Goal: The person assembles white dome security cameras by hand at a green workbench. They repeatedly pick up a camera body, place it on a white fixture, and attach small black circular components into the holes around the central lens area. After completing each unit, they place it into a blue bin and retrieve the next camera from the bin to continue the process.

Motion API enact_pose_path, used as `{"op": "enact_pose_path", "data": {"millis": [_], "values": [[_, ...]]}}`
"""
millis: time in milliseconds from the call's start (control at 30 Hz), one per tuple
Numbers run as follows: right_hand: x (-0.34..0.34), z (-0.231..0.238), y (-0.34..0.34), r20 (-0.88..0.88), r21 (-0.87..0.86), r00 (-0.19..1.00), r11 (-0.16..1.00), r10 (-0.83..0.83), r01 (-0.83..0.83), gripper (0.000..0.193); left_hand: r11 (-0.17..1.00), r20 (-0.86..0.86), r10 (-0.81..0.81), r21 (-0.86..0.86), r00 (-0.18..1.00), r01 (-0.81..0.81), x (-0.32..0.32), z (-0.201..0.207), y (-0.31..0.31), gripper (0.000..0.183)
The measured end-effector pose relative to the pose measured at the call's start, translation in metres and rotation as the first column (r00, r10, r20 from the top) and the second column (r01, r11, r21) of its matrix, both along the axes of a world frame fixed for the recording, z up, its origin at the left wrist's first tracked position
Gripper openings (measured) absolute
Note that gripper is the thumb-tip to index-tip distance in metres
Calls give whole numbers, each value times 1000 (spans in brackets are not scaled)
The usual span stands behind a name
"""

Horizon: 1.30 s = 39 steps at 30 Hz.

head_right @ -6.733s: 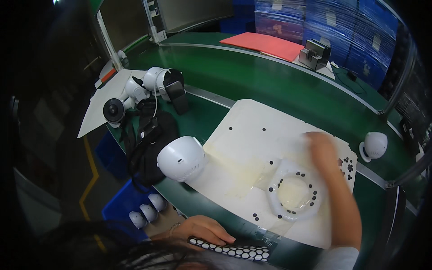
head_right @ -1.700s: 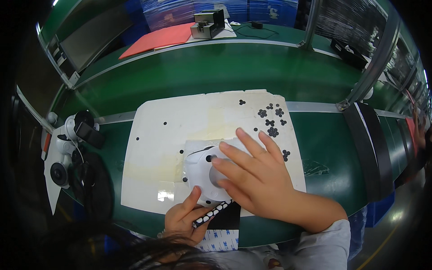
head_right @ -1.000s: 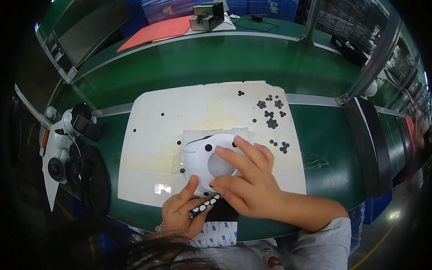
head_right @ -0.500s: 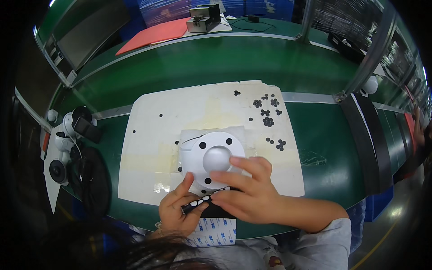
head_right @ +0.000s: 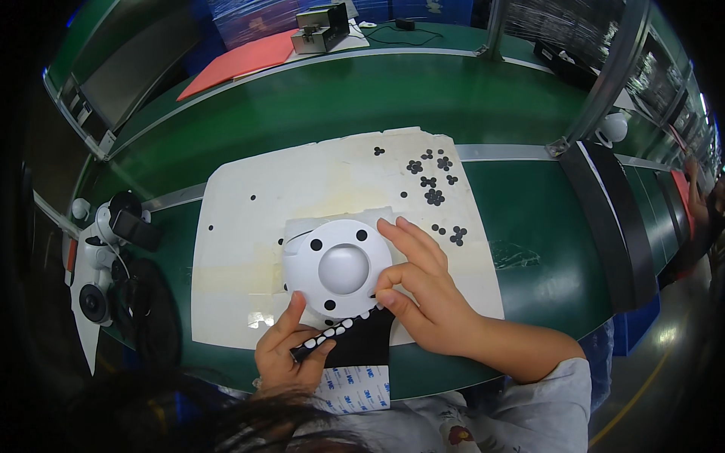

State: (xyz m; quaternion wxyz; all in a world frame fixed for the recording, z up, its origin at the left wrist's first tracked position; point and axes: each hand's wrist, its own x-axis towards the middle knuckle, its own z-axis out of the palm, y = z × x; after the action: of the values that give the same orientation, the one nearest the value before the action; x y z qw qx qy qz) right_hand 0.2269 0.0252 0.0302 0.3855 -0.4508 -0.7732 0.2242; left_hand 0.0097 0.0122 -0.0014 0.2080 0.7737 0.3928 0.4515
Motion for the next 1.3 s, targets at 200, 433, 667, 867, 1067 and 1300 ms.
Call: {"op": "enact_pose_path", "data": {"millis": [200,433,667,867,1067,1300], "values": [[-3,-1,0,8,9,1000,1000,-3,3,10,1000,-13,1,8,1000,-1,-1,-1,0,20],[3,-6,-9,352,465,910,885,-221,35,13,1000,-19,9,-3,1000,-9,0,1,-1,21],[-3,-7,-6,-292,-56,921,966,-257,252,35,1000,-13,-3,6,1000,3,4,1,2,18],[5,-4,34,-755,-494,622,804,-207,-331,28,942,252,19,-330,968,67,-27,37,-6,22],[74,2,131,-519,-247,794,944,-318,217,21,754,548,412,-654,728,64,-87,30,57,25],[134,-68,233,509,494,555,752,-658,438,25,793,144,600,-238,787,-561,-126,-34,92,37]]}}
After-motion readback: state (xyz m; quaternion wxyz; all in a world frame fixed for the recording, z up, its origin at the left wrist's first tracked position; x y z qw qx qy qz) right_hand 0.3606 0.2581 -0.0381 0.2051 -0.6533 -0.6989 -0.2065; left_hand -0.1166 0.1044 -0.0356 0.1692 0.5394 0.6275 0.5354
